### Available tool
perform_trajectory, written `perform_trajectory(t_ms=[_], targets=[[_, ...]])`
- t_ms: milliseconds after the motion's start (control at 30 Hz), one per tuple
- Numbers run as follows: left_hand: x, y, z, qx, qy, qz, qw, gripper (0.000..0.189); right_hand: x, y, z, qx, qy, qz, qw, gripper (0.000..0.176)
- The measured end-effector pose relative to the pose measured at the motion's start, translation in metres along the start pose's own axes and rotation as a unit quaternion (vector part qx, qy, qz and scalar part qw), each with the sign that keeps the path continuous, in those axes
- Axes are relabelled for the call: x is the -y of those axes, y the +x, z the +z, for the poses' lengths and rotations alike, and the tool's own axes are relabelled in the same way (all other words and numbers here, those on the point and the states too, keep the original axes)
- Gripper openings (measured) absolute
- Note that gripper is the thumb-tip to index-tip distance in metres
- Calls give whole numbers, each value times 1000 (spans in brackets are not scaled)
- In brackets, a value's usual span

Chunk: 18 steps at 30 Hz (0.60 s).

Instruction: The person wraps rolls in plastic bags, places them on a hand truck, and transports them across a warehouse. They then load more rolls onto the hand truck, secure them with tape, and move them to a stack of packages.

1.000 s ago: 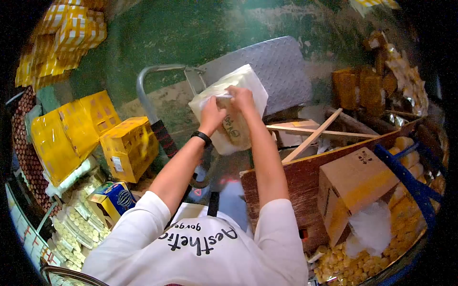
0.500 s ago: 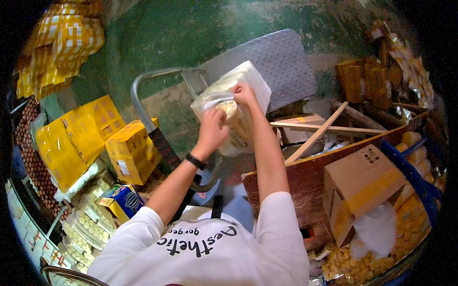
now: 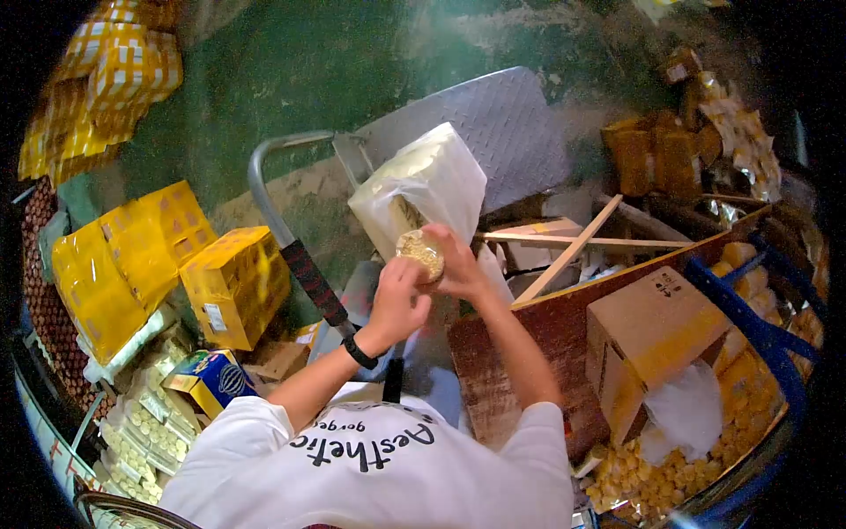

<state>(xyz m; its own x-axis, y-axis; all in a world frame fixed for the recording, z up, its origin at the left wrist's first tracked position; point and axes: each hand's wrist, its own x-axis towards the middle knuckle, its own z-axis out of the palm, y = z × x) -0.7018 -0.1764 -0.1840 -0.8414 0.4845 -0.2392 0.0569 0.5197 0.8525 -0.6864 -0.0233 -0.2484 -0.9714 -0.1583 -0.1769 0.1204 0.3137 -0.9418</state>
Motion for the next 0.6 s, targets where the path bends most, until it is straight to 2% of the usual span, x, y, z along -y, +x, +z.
perform_trajectory(t_ms=[33,133,167,200,267,300,367,400,467,500,567,600], targets=[[2,3,-4,-5,-18,-8,1000,28,5,2,1,-18,-17,26,999,81],[-15,2,-27,-42,-131,-38,990,34,25,-13,-14,-134,-53,-7,990,82],[-18,3,-33,-50,-145,-11,988,39,32,-21,-27,-168,-40,-45,984,86],[-15,4,-37,-40,-126,4,991,38,47,-27,-31,-265,51,-87,959,88],[-10,12,-45,-19,-92,45,995,36,91,-56,-47,-405,87,-81,906,63],[-5,16,-48,13,-33,48,998,32,135,-66,-53,-509,398,11,763,45],[2,30,-43,83,38,40,995,25,143,-121,-70,-494,235,-43,836,47],[4,40,-38,131,60,30,989,23,147,-149,-79,-492,154,-74,854,48],[34,69,-9,242,146,108,953,20,188,-167,-70,-588,120,-41,799,57],[49,86,7,293,189,144,926,20,197,-186,-63,-637,170,26,751,62],[64,112,34,370,322,107,865,15,198,-236,-51,-694,251,140,660,66],[68,120,35,407,374,136,822,18,176,-276,-47,-707,282,188,621,66]])
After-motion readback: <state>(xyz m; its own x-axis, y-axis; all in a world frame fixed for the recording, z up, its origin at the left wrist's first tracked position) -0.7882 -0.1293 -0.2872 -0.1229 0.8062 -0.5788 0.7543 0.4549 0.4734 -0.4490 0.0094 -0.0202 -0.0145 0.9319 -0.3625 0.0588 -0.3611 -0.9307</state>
